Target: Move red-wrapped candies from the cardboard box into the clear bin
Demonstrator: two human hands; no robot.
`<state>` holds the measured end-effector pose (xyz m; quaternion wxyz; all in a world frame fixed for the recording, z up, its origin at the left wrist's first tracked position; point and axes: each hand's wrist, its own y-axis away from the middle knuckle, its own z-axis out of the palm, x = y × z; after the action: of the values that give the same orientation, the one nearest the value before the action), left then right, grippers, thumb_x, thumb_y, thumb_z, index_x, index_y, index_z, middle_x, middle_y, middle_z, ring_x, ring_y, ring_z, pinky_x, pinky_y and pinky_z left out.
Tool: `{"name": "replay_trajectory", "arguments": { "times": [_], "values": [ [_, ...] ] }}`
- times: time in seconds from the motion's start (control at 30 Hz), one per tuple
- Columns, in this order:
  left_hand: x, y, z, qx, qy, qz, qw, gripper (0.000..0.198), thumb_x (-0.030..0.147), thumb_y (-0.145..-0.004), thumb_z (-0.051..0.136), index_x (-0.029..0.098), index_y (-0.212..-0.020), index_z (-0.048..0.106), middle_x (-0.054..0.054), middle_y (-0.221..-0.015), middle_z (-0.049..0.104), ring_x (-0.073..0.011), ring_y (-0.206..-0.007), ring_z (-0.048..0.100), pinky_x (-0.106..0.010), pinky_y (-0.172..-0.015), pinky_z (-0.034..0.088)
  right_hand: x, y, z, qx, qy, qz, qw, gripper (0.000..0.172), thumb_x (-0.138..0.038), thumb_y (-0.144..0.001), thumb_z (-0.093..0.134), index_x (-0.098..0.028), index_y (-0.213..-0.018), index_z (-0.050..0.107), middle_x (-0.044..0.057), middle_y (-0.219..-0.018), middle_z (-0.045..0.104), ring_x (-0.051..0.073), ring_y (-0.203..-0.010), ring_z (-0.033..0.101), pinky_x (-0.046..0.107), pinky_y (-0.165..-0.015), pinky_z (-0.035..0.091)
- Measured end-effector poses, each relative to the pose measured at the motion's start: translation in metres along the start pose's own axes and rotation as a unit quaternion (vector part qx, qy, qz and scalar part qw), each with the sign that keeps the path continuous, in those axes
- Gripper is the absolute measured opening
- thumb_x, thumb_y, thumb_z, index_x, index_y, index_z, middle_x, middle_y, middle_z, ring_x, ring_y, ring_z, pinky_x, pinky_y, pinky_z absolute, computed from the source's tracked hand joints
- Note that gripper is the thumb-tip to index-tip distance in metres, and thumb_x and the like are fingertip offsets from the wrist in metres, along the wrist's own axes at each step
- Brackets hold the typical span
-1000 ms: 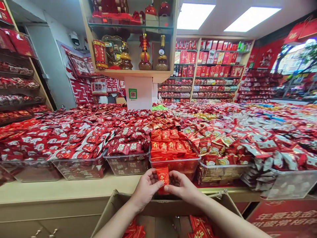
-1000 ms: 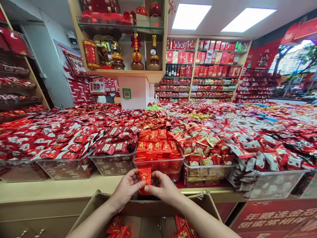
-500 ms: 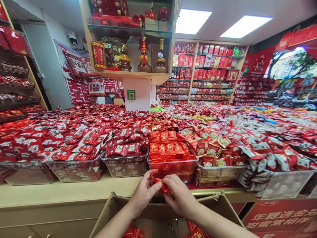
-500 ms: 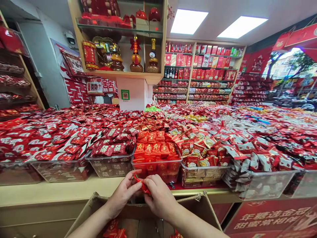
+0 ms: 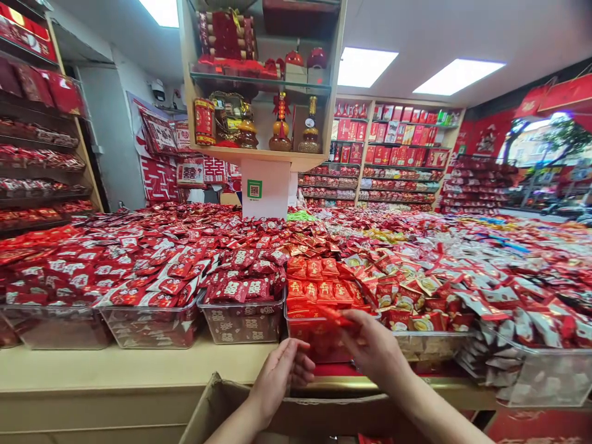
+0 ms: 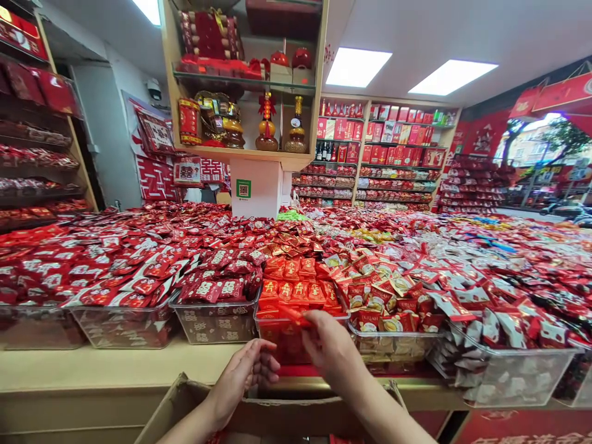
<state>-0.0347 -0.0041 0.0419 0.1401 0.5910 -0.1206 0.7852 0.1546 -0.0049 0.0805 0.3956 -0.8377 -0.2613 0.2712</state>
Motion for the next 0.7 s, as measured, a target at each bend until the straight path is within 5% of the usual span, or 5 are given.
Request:
{"name": "replay_trajectory", "arguments": {
  "times": [0.13, 0.33, 0.7],
  "values": [
    [-0.001, -0.001, 0.0, 0.003, -0.006, -0.002, 1.0, 0.033, 0.044, -0.078, 0.038, 0.015, -0.083, 0.05, -0.004, -0.068, 0.061, -0.0127, -0.059, 0.058, -0.023, -0.055, 0.039, 0.022, -0.03, -0.013, -0.036, 0.125, -0.032, 0.991, 0.015, -0.013, -0.08, 0.037, -0.016, -0.09, 0.047, 0.007, -0.083, 0.054, 0.016, -0.077, 0.051, 0.027, -0.07, 0.04],
    [-0.003, -0.001, -0.001, -0.014, -0.017, -0.005, 1.0, 0.034, 0.045, -0.076, 0.041, 0.013, -0.079, 0.051, -0.004, -0.067, 0.06, -0.0124, -0.057, 0.057, -0.023, -0.054, 0.038, 0.03, -0.056, -0.01, -0.186, 0.292, -0.042, 0.937, 0.015, -0.006, -0.075, 0.039, -0.017, -0.073, 0.05, 0.005, -0.073, 0.051, 0.015, -0.067, 0.046, 0.024, -0.058, 0.033],
    [-0.004, -0.002, -0.001, -0.031, -0.067, -0.001, 0.997, 0.03, 0.042, -0.073, 0.049, 0.013, -0.077, 0.053, -0.003, -0.066, 0.06, -0.0114, -0.056, 0.056, -0.021, -0.052, 0.039, 0.05, -0.07, -0.015, -0.284, 0.221, 0.01, 0.933, 0.033, 0.0, -0.067, 0.038, -0.014, -0.088, 0.059, 0.008, -0.087, 0.057, 0.017, -0.085, 0.049, 0.025, -0.074, 0.034]
  ]
}}
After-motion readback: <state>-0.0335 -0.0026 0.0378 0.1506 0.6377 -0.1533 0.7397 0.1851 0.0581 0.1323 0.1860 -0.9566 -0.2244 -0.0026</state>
